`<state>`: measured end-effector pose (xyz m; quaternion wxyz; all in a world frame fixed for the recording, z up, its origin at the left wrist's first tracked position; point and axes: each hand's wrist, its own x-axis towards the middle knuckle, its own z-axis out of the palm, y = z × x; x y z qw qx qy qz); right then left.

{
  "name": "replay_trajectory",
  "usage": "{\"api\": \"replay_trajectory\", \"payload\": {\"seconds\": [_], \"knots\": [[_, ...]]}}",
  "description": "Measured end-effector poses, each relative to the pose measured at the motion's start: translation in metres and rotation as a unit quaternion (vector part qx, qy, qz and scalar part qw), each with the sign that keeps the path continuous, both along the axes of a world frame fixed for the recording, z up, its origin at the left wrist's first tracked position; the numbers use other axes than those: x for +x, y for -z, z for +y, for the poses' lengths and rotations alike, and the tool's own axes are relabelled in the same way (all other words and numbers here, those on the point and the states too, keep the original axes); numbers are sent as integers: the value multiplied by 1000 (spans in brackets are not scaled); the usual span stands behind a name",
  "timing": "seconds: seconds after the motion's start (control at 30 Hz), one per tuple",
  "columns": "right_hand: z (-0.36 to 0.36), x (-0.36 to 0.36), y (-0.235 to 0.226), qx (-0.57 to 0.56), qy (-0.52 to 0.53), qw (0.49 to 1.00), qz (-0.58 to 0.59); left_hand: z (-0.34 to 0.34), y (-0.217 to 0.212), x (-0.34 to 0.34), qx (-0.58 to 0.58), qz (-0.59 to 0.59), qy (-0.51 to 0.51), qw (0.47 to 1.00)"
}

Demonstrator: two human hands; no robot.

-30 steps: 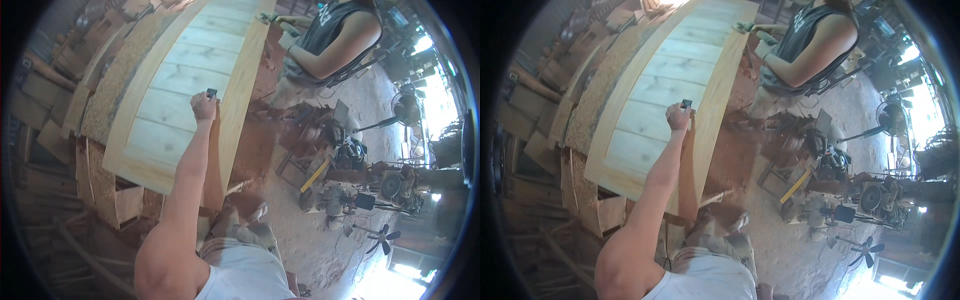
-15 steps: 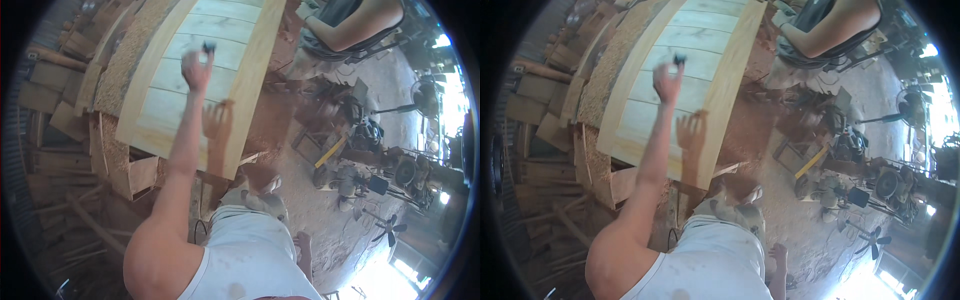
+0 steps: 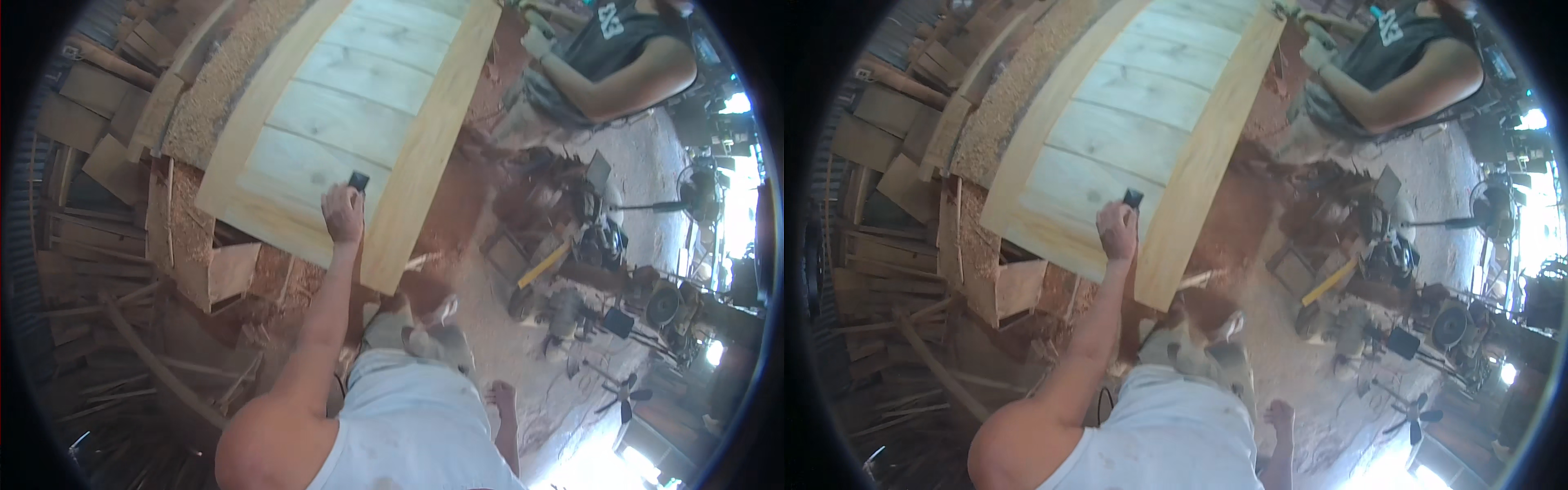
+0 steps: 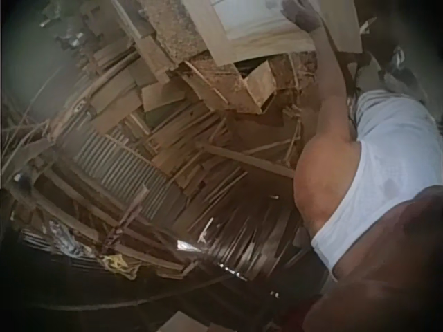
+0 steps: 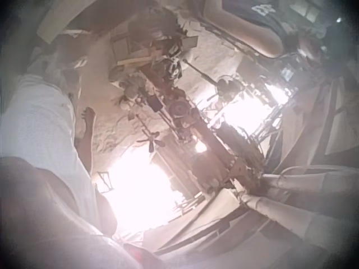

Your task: Assembling a wooden door by using a nail gun and applying wood glue to the joints using a brush.

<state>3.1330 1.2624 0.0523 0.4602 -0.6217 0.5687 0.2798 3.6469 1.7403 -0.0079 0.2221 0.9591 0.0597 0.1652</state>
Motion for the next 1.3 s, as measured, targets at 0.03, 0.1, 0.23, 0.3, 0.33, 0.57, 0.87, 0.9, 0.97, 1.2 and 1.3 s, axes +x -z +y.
{"api": "replay_trajectory", "payload": {"seconds": [0.03, 0.1, 0.23, 0.3, 0.33, 0.57, 0.87, 0.9, 0.97, 1.2, 1.3], "knots": [[2, -5, -1, 51, 40, 997, -43, 1, -3, 0, 8, -47, -2, 999], [9, -8, 1, 82, 79, 991, -71, -4, -10, 4, -59, -60, -12, 996], [38, -33, -3, -23, -18, 1000, 0, -12, -16, 15, -82, -16, -70, 994], [48, -50, -3, -63, -107, 992, 15, -8, -14, 23, -67, -21, -76, 995], [51, -58, -3, -61, -115, 991, -2, -4, -12, 28, -90, 1, -53, 995], [34, -105, 25, -8, -59, 997, -53, 2, -30, 0, -441, 61, -129, 886], [-31, -169, 61, -126, -125, 972, -157, -207, -99, -259, -574, 414, 118, 697], [-37, -164, 51, -98, -40, 967, -233, -241, -101, -291, -515, 482, 164, 689], [-46, -142, 21, -13, 141, 951, -276, -310, -102, -355, -417, 532, 284, 681], [-94, -213, -84, -1, 201, 879, -431, -495, -101, -532, -283, 600, 521, 538], [-118, -290, -78, -45, 298, 840, -451, -539, -100, -588, -194, 631, 555, 507]]}}
